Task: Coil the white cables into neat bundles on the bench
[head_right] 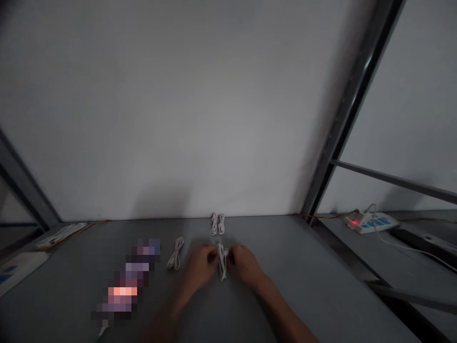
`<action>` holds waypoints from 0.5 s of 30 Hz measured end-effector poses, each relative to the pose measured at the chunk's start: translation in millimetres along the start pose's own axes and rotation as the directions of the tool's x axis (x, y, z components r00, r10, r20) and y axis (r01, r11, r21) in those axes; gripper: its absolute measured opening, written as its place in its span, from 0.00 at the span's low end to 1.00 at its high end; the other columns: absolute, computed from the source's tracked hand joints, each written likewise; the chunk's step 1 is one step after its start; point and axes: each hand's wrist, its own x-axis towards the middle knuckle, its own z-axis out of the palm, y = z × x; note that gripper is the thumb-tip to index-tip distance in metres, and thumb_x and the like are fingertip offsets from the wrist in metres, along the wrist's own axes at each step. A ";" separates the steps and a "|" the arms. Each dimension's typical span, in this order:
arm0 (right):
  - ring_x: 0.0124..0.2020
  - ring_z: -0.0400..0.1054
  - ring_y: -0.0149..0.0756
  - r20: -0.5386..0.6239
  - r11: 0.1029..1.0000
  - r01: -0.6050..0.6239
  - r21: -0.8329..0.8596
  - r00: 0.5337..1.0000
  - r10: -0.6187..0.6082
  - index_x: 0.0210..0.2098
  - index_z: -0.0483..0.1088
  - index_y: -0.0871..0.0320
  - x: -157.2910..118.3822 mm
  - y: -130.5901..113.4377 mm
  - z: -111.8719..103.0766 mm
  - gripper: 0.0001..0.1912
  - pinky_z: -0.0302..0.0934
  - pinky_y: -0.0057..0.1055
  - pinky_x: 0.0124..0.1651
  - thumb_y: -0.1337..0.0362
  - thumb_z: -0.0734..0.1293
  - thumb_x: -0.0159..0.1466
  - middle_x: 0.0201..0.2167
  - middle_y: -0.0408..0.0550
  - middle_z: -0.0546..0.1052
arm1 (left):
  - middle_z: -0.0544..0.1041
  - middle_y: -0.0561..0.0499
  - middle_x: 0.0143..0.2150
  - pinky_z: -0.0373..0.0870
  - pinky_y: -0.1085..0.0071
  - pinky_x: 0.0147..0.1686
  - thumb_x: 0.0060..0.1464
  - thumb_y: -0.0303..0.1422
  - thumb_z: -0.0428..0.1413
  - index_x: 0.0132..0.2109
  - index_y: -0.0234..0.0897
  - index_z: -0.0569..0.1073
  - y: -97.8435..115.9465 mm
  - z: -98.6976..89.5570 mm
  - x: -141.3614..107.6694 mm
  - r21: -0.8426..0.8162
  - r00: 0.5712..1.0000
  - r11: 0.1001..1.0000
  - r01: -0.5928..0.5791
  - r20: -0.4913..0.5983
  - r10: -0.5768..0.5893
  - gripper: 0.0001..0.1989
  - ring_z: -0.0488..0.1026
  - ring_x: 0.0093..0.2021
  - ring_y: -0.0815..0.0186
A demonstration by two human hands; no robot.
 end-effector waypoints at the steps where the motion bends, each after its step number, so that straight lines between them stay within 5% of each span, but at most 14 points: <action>1: 0.27 0.66 0.34 0.000 1.000 -0.004 -0.013 1.000 0.004 0.27 0.72 0.62 0.0 0.1 0.3 0.07 0.48 0.27 0.28 0.70 0.63 0.60 0.26 0.51 0.77 | 0.77 0.49 0.35 0.62 0.72 0.39 0.54 0.30 0.52 0.35 0.37 0.76 -0.9 0.5 0.4 0.027 1.000 1.000 0.008 -0.025 -0.008 0.07 0.72 0.39 0.64; 8: 0.30 0.69 0.38 -0.006 0.996 -0.047 -0.080 0.999 0.047 0.28 0.71 0.63 -1.7 -7.1 1.4 0.09 0.47 0.29 0.29 0.71 0.61 0.61 0.29 0.56 0.78 | 0.77 0.45 0.35 0.61 0.69 0.35 0.53 0.28 0.50 0.35 0.34 0.75 -3.5 2.9 -1.8 0.189 0.991 0.973 0.129 -0.065 -0.119 0.09 0.74 0.38 0.60; 15: 0.28 0.69 0.37 -0.038 0.991 -0.071 -0.115 0.997 0.067 0.27 0.71 0.62 0.6 -6.3 7.9 0.09 0.46 0.29 0.28 0.71 0.62 0.61 0.27 0.56 0.77 | 0.78 0.47 0.32 0.62 0.72 0.33 0.48 0.25 0.53 0.30 0.33 0.74 -9.2 5.4 6.8 0.014 0.968 0.969 0.245 -0.067 -0.243 0.05 0.74 0.37 0.62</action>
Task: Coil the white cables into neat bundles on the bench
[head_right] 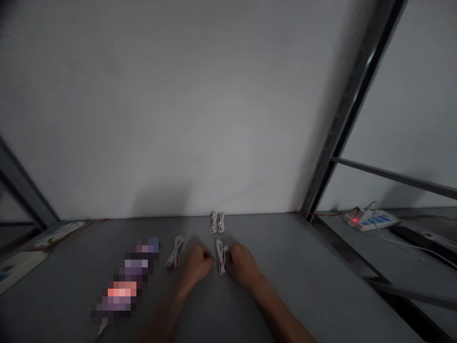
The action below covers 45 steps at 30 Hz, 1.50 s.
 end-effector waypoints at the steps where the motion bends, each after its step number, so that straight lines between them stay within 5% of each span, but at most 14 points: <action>1: 0.28 0.69 0.37 0.008 1.000 -0.004 0.005 1.000 0.004 0.27 0.71 0.62 0.1 0.3 -0.2 0.09 0.46 0.29 0.28 0.70 0.62 0.61 0.27 0.55 0.77 | 0.78 0.47 0.31 0.62 0.72 0.32 0.48 0.25 0.54 0.29 0.34 0.74 -0.5 -0.2 1.6 -0.014 1.000 1.000 0.014 0.002 -0.014 0.05 0.74 0.36 0.62; 8: 0.32 0.70 0.38 0.009 0.999 0.014 -0.044 1.000 -0.013 0.28 0.72 0.61 -1.8 1.4 -1.2 0.08 0.49 0.29 0.31 0.74 0.62 0.60 0.30 0.55 0.78 | 0.74 0.50 0.22 0.61 0.74 0.26 0.46 0.25 0.53 0.23 0.35 0.73 -2.1 -2.4 3.3 -0.115 0.996 0.990 0.084 0.029 -0.081 0.07 0.74 0.29 0.65; 20: 0.32 0.69 0.37 0.000 0.986 -0.053 0.156 0.999 0.053 0.25 0.73 0.61 3.9 7.0 -3.1 0.07 0.53 0.27 0.34 0.74 0.64 0.54 0.29 0.51 0.76 | 0.70 0.52 0.16 0.60 0.75 0.20 0.45 0.24 0.51 0.19 0.35 0.70 -2.3 1.4 3.5 -0.194 0.991 0.973 0.126 0.072 -0.114 0.11 0.70 0.19 0.68; 24: 0.34 0.68 0.37 -0.014 0.984 0.005 0.177 1.000 -0.002 0.26 0.74 0.61 5.1 10.8 -4.4 0.06 0.55 0.27 0.37 0.72 0.65 0.56 0.30 0.50 0.74 | 0.72 0.51 0.18 0.62 0.74 0.24 0.48 0.25 0.50 0.21 0.35 0.71 -4.6 0.9 3.7 -0.159 0.996 0.984 0.079 0.044 -0.073 0.11 0.73 0.23 0.66; 31: 0.36 0.68 0.36 0.005 0.985 0.066 0.157 0.998 -0.068 0.28 0.73 0.61 3.3 7.2 -3.3 0.06 0.57 0.28 0.40 0.73 0.64 0.58 0.33 0.51 0.74 | 0.78 0.41 0.35 0.63 0.68 0.38 0.59 0.33 0.47 0.35 0.31 0.75 7.6 -4.8 -6.9 -0.022 0.995 1.000 -0.023 -0.102 0.020 0.13 0.75 0.40 0.58; 36: 0.37 0.68 0.37 0.009 0.986 0.123 0.110 0.992 -0.125 0.32 0.71 0.62 0.8 2.0 -0.9 0.08 0.57 0.28 0.40 0.74 0.61 0.60 0.35 0.53 0.74 | 0.78 0.43 0.35 0.63 0.68 0.36 0.60 0.46 0.47 0.41 0.34 0.73 14.0 0.8 -17.5 0.043 0.982 0.982 -0.182 -0.043 0.184 0.20 0.75 0.38 0.58; 41: 0.39 0.69 0.38 0.038 0.990 0.137 0.045 0.990 -0.139 0.35 0.70 0.62 -0.5 -2.0 -0.2 0.07 0.57 0.29 0.39 0.74 0.60 0.62 0.39 0.54 0.74 | 0.77 0.42 0.41 0.63 0.68 0.39 0.56 0.37 0.52 0.44 0.33 0.72 11.1 -0.4 -16.9 0.109 0.988 0.982 -0.157 0.018 0.156 0.13 0.73 0.44 0.56; 45: 0.39 0.71 0.41 -0.002 0.996 -0.038 -0.080 0.999 0.038 0.38 0.70 0.63 0.1 2.1 -4.5 0.09 0.57 0.31 0.36 0.73 0.58 0.64 0.41 0.58 0.73 | 0.77 0.42 0.41 0.62 0.68 0.40 0.54 0.31 0.53 0.41 0.33 0.73 10.6 -9.8 -15.3 0.137 0.987 0.977 -0.162 0.046 0.157 0.09 0.73 0.44 0.57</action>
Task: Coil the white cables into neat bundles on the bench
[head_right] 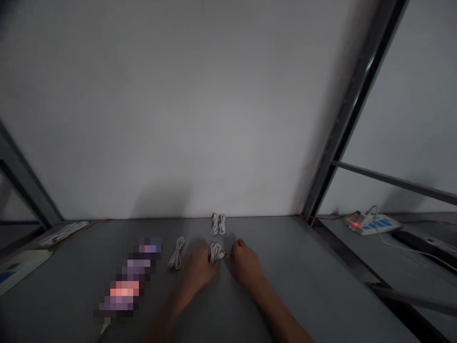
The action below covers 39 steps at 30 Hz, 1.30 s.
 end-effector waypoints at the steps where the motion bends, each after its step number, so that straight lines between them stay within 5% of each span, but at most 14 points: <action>1: 0.39 0.72 0.43 -0.023 0.998 -0.052 -0.031 0.998 0.052 0.39 0.69 0.63 0.7 3.0 -1.8 0.10 0.57 0.32 0.35 0.73 0.57 0.64 0.41 0.59 0.73 | 0.77 0.42 0.40 0.62 0.68 0.40 0.53 0.31 0.53 0.40 0.33 0.73 -0.4 -1.5 0.1 -0.009 1.000 1.000 -0.006 0.007 0.006 0.08 0.73 0.44 0.57; 8: 0.41 0.73 0.43 -0.087 0.926 -0.358 -0.117 0.933 0.350 0.42 0.69 0.62 7.6 25.9 -16.9 0.12 0.59 0.30 0.37 0.73 0.56 0.65 0.41 0.59 0.75 | 0.77 0.43 0.39 0.61 0.70 0.38 0.55 0.31 0.53 0.38 0.32 0.74 -3.8 1.8 2.7 -0.054 1.000 0.998 0.011 -0.010 -0.011 0.07 0.73 0.42 0.59; 12: 0.40 0.73 0.43 -0.172 0.915 -0.402 -0.032 0.904 0.391 0.47 0.69 0.63 9.5 28.7 -17.0 0.17 0.61 0.31 0.38 0.76 0.56 0.62 0.45 0.61 0.74 | 0.77 0.45 0.35 0.61 0.72 0.35 0.57 0.31 0.52 0.36 0.32 0.74 -4.9 4.6 6.6 -0.142 0.998 0.989 0.030 -0.057 -0.038 0.08 0.74 0.39 0.61; 16: 0.37 0.73 0.41 -0.257 0.922 -0.219 0.320 0.916 0.307 0.43 0.72 0.65 12.2 22.4 -7.5 0.15 0.62 0.30 0.37 0.72 0.57 0.62 0.43 0.60 0.75 | 0.73 0.51 0.25 0.59 0.74 0.26 0.58 0.37 0.50 0.33 0.34 0.73 -6.4 5.0 10.7 -0.450 0.998 0.892 0.047 -0.007 -0.056 0.12 0.72 0.25 0.67; 19: 0.24 0.69 0.36 -0.068 0.733 -0.047 0.678 0.990 0.127 0.33 0.72 0.63 11.9 9.4 2.4 0.18 0.61 0.29 0.28 0.56 0.58 0.65 0.26 0.51 0.75 | 0.71 0.55 0.23 0.58 0.74 0.20 0.58 0.45 0.49 0.36 0.35 0.72 -8.5 6.6 12.3 -0.668 0.993 0.737 0.103 0.117 -0.033 0.17 0.65 0.17 0.70; 21: 0.19 0.64 0.33 0.023 0.584 0.010 0.812 0.998 -0.050 0.29 0.71 0.63 9.7 -0.6 8.2 0.24 0.58 0.28 0.23 0.48 0.58 0.63 0.19 0.46 0.71 | 0.70 0.56 0.23 0.59 0.74 0.18 0.58 0.46 0.47 0.39 0.35 0.71 -9.9 7.8 12.7 -0.732 0.985 0.672 0.113 0.169 0.020 0.18 0.64 0.16 0.70; 23: 0.17 0.61 0.31 0.031 0.495 0.043 0.868 0.990 -0.141 0.28 0.71 0.62 7.4 -8.0 12.5 0.25 0.57 0.27 0.22 0.45 0.60 0.61 0.17 0.44 0.69 | 0.71 0.55 0.23 0.60 0.74 0.19 0.60 0.43 0.44 0.41 0.35 0.71 -10.5 8.4 12.6 -0.704 0.983 0.705 0.087 0.175 0.053 0.18 0.65 0.17 0.69; 25: 0.17 0.61 0.29 0.024 0.463 0.044 0.885 0.990 -0.140 0.28 0.71 0.62 6.0 -11.1 15.1 0.24 0.57 0.26 0.22 0.45 0.62 0.60 0.17 0.43 0.69 | 0.74 0.52 0.26 0.63 0.73 0.23 0.62 0.38 0.42 0.42 0.34 0.72 -10.0 7.8 11.9 -0.551 0.992 0.835 0.007 0.111 0.065 0.17 0.69 0.21 0.68; 29: 0.17 0.62 0.29 0.009 0.485 0.056 0.873 0.992 -0.130 0.31 0.71 0.62 6.6 -8.7 17.2 0.18 0.58 0.26 0.23 0.52 0.62 0.59 0.19 0.43 0.70 | 0.78 0.45 0.34 0.63 0.71 0.36 0.63 0.32 0.41 0.38 0.33 0.75 -6.7 5.1 9.9 -0.232 0.996 0.968 -0.092 -0.032 0.087 0.18 0.75 0.36 0.63; 35: 0.24 0.67 0.34 -0.177 0.756 0.143 0.638 0.984 -0.036 0.30 0.73 0.61 6.6 -4.0 19.8 0.10 0.59 0.28 0.29 0.63 0.62 0.57 0.23 0.47 0.74 | 0.79 0.42 0.37 0.62 0.71 0.37 0.62 0.29 0.44 0.38 0.33 0.76 -7.9 6.9 11.4 -0.178 0.998 0.982 -0.064 -0.034 0.059 0.16 0.75 0.39 0.61; 39: 0.23 0.67 0.33 -0.172 0.792 0.155 0.591 0.983 -0.064 0.29 0.72 0.61 2.8 -6.8 19.0 0.08 0.59 0.26 0.29 0.65 0.62 0.58 0.23 0.46 0.75 | 0.79 0.43 0.33 0.64 0.72 0.32 0.61 0.32 0.44 0.35 0.32 0.76 -10.8 8.7 13.0 -0.304 1.000 0.952 -0.021 0.012 0.026 0.17 0.76 0.33 0.62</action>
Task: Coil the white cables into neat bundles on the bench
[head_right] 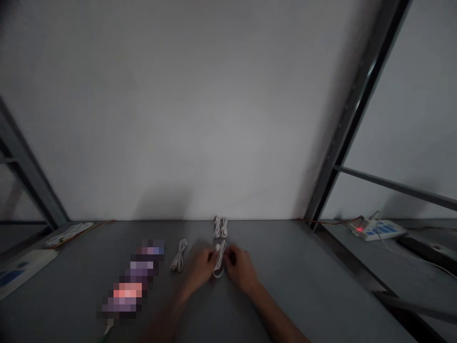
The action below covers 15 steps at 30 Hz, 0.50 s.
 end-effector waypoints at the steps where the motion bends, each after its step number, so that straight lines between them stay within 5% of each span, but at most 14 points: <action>1: 0.24 0.67 0.32 0.022 1.000 0.026 0.009 0.999 -0.026 0.30 0.72 0.61 -1.0 -2.1 0.0 0.07 0.59 0.26 0.29 0.66 0.62 0.58 0.23 0.46 0.75 | 0.79 0.45 0.31 0.64 0.72 0.30 0.61 0.33 0.43 0.35 0.33 0.76 -0.6 0.3 0.4 -0.059 1.000 0.998 0.004 0.014 -0.003 0.18 0.76 0.31 0.62; 11: 0.26 0.67 0.31 -0.003 0.983 0.178 -0.050 0.984 -0.179 0.33 0.74 0.60 -1.8 -9.3 -5.0 0.10 0.58 0.25 0.31 0.70 0.60 0.59 0.27 0.47 0.74 | 0.77 0.49 0.27 0.68 0.72 0.22 0.56 0.49 0.48 0.40 0.36 0.73 -6.0 8.2 4.1 -0.478 0.987 0.871 0.111 0.157 -0.040 0.21 0.74 0.22 0.65; 15: 0.22 0.65 0.32 -0.076 0.995 0.076 -0.059 0.994 -0.080 0.36 0.71 0.60 -1.2 -8.1 -4.8 0.08 0.56 0.26 0.27 0.66 0.61 0.60 0.21 0.43 0.72 | 0.78 0.49 0.33 0.70 0.71 0.20 0.52 0.49 0.53 0.43 0.35 0.71 -0.6 6.5 1.5 -0.595 0.981 0.789 0.154 0.189 -0.049 0.21 0.75 0.23 0.64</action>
